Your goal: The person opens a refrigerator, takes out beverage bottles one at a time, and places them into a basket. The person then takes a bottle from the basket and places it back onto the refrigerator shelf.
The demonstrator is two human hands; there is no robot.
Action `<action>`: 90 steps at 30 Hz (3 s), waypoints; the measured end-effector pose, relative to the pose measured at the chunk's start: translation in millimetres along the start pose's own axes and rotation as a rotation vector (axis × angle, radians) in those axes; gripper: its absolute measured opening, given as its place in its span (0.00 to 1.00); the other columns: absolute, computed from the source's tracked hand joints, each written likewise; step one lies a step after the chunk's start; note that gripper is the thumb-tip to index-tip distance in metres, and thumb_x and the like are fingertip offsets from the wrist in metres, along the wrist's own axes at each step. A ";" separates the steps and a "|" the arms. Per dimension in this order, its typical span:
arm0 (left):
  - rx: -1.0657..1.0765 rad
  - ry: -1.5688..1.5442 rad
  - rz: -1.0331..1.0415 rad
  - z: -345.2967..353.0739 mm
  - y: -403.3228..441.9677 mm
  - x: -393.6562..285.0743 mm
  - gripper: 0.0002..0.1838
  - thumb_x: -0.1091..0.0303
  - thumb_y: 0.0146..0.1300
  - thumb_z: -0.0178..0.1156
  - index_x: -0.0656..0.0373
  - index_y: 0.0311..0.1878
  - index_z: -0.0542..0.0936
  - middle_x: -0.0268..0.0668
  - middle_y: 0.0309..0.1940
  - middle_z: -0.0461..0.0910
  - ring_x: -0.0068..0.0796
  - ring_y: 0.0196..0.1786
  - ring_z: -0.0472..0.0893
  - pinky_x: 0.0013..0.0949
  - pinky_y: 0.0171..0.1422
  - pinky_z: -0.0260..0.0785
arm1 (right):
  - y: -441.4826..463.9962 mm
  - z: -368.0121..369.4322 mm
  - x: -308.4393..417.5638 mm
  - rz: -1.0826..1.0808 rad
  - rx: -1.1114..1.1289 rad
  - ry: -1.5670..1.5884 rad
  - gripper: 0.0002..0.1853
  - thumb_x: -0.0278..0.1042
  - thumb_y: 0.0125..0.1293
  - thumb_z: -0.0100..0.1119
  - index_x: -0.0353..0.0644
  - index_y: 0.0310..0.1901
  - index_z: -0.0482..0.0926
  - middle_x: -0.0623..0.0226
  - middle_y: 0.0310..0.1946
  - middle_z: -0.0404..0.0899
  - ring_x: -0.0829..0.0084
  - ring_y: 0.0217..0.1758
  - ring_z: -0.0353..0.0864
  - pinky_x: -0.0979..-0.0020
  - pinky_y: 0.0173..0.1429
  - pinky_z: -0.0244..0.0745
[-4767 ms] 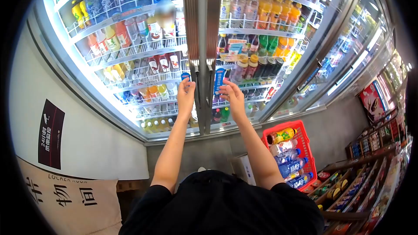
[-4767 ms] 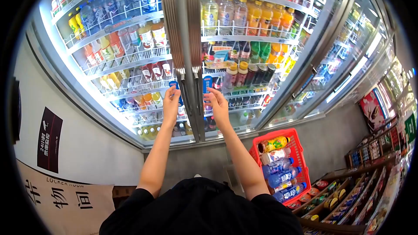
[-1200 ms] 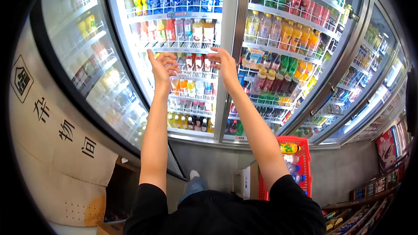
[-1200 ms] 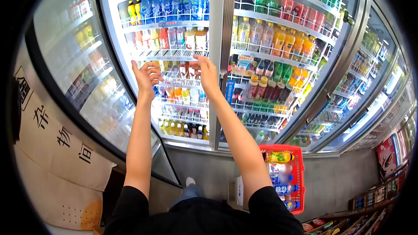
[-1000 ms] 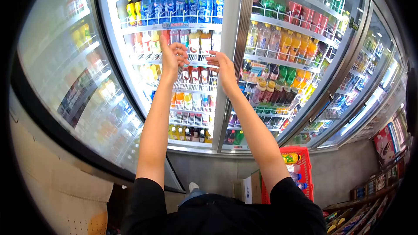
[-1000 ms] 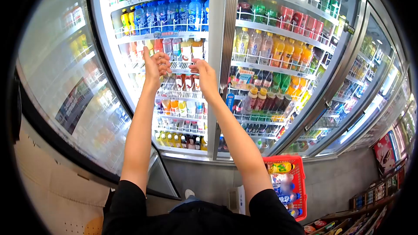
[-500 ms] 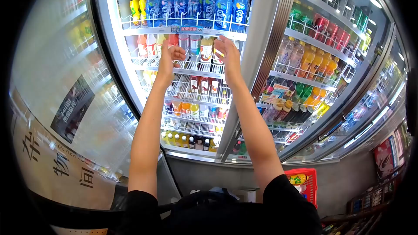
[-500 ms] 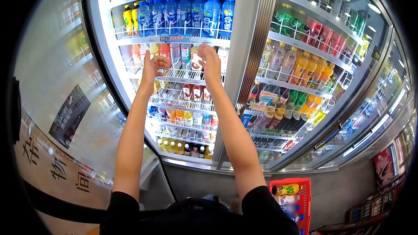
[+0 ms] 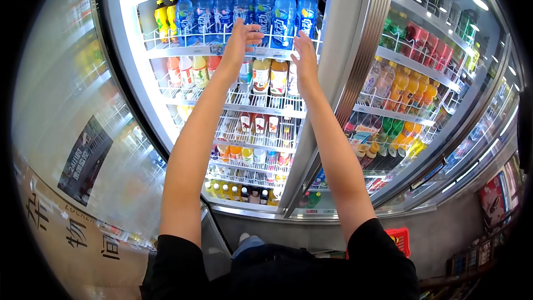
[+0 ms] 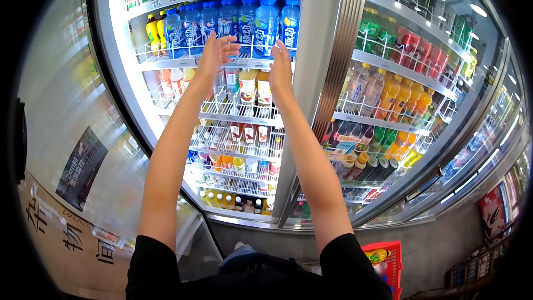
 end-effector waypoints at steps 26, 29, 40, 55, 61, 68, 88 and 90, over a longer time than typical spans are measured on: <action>0.123 0.613 0.186 13.4 142.0 70.0 0.42 0.29 0.65 0.49 0.62 0.59 0.78 0.46 0.46 0.85 0.41 0.50 0.84 0.37 0.56 0.72 | 106.3 17.9 -57.9 -0.119 -0.312 -0.396 0.28 0.45 0.72 0.47 0.31 0.65 0.71 0.45 0.55 0.79 0.57 0.58 0.79 0.66 0.65 0.67; 0.080 0.510 0.304 11.4 141.3 75.2 0.38 0.34 0.63 0.58 0.62 0.60 0.77 0.45 0.47 0.85 0.39 0.52 0.84 0.34 0.57 0.72 | 97.7 23.7 -51.4 -0.095 -0.283 -0.154 0.29 0.37 0.70 0.50 0.30 0.68 0.67 0.52 0.58 0.77 0.69 0.58 0.76 0.73 0.65 0.65; 0.015 0.260 0.593 1.1 124.3 79.9 0.35 0.51 0.59 0.70 0.64 0.63 0.73 0.45 0.54 0.80 0.37 0.60 0.78 0.37 0.63 0.69 | 84.6 27.9 -46.2 -0.312 -0.080 -0.104 0.31 0.29 0.69 0.47 0.34 0.74 0.59 0.53 0.72 0.62 0.66 0.77 0.58 0.69 0.77 0.49; 0.028 0.125 0.838 -9.5 96.4 64.7 0.36 0.68 0.50 0.77 0.59 0.63 0.73 0.42 0.58 0.75 0.40 0.61 0.77 0.40 0.66 0.71 | 62.6 25.9 -49.1 -0.442 0.009 -0.673 0.35 0.37 0.78 0.43 0.47 0.79 0.38 0.50 0.77 0.51 0.55 0.79 0.53 0.59 0.78 0.51; 0.119 -0.055 0.713 2.4 92.7 51.6 0.32 0.69 0.58 0.72 0.62 0.65 0.72 0.38 0.54 0.77 0.31 0.61 0.75 0.35 0.65 0.68 | 44.3 30.0 -29.4 -0.438 -0.054 -0.782 0.37 0.48 0.80 0.39 0.46 0.79 0.34 0.45 0.71 0.62 0.52 0.73 0.65 0.62 0.72 0.61; 0.350 -0.337 0.331 9.4 82.3 77.3 0.29 0.62 0.67 0.66 0.66 0.66 0.72 0.37 0.55 0.72 0.27 0.62 0.72 0.34 0.61 0.72 | 24.1 20.4 -37.0 -0.423 -0.048 -0.709 0.42 0.54 0.77 0.42 0.38 0.78 0.36 0.45 0.73 0.56 0.55 0.76 0.59 0.61 0.76 0.53; 0.500 -0.287 0.238 38.4 -74.6 39.4 0.23 0.68 0.69 0.58 0.64 0.66 0.73 0.33 0.50 0.72 0.23 0.56 0.74 0.25 0.59 0.67 | -142.3 -29.5 46.1 -0.149 0.059 -0.379 0.40 0.43 0.77 0.49 0.44 0.79 0.37 0.56 0.74 0.57 0.70 0.67 0.68 0.71 0.69 0.62; 0.534 -0.258 0.263 55.5 -90.2 35.7 0.24 0.70 0.68 0.59 0.64 0.66 0.74 0.33 0.50 0.72 0.24 0.57 0.74 0.25 0.59 0.67 | -164.2 -44.4 58.4 -0.136 0.028 -0.388 0.41 0.44 0.77 0.50 0.46 0.79 0.36 0.57 0.73 0.58 0.69 0.68 0.67 0.70 0.70 0.62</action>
Point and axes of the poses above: each hand's wrist, its own y-axis towards the middle knuckle, its own z-axis out of the palm, x = y × z, the point moved 1 cm from there along y, towards the middle knuckle
